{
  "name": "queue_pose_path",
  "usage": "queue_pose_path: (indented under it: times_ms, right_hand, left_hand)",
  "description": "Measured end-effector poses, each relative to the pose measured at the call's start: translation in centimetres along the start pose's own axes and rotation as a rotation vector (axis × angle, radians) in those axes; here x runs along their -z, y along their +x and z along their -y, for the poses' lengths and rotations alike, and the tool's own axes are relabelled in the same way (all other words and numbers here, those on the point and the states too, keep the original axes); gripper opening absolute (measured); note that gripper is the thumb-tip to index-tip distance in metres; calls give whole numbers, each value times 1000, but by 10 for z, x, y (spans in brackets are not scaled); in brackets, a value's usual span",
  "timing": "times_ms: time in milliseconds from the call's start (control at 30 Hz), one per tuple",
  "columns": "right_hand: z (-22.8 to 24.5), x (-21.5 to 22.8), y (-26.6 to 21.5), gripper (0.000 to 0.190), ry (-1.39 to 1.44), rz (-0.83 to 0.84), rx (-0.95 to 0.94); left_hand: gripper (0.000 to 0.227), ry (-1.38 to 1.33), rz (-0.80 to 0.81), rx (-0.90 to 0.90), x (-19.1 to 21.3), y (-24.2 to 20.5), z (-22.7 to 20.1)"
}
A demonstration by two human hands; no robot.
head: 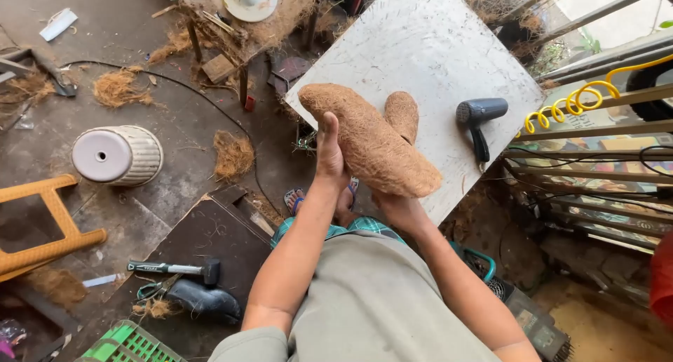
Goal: The person shapes a coconut shell into a bowl by first inserting a green bottle to mold its form. They then use a spray gun to apply a liquid to the shell and a hairdryer to dry it. Finally, they reinsert the bottle to maintain the shape while sitting on the floor.
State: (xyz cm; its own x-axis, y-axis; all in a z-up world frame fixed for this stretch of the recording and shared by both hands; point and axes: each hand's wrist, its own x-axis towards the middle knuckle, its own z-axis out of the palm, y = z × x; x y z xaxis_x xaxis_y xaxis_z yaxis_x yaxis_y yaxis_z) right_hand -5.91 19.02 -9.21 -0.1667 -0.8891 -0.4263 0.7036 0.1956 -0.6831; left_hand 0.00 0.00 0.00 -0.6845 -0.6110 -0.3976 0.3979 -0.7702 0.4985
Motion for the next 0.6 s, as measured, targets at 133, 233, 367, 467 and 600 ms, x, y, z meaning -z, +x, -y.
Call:
queue_pose_path:
  times_ms: [133,233,367,467,600]
  right_hand:
    - [7,7,-7,64,204,32,-74]
    - [10,-6,0,68,414,101,-162]
    - [9,-29,-10,44,297,-72,-212]
    - [28,-45,-13,46,-169,-269,-214]
    - [58,-92,-5,67,-1521,-600,-128]
  left_hand:
    - [98,87,-15,-36,8,12,12]
    - [106,-16,63,10,16,22,17]
    - [106,-58,9,74,-8,3,2]
    - [109,64,-36,29,-22,6,-7]
    - [115,418,-121,-53,-30,-4,-28]
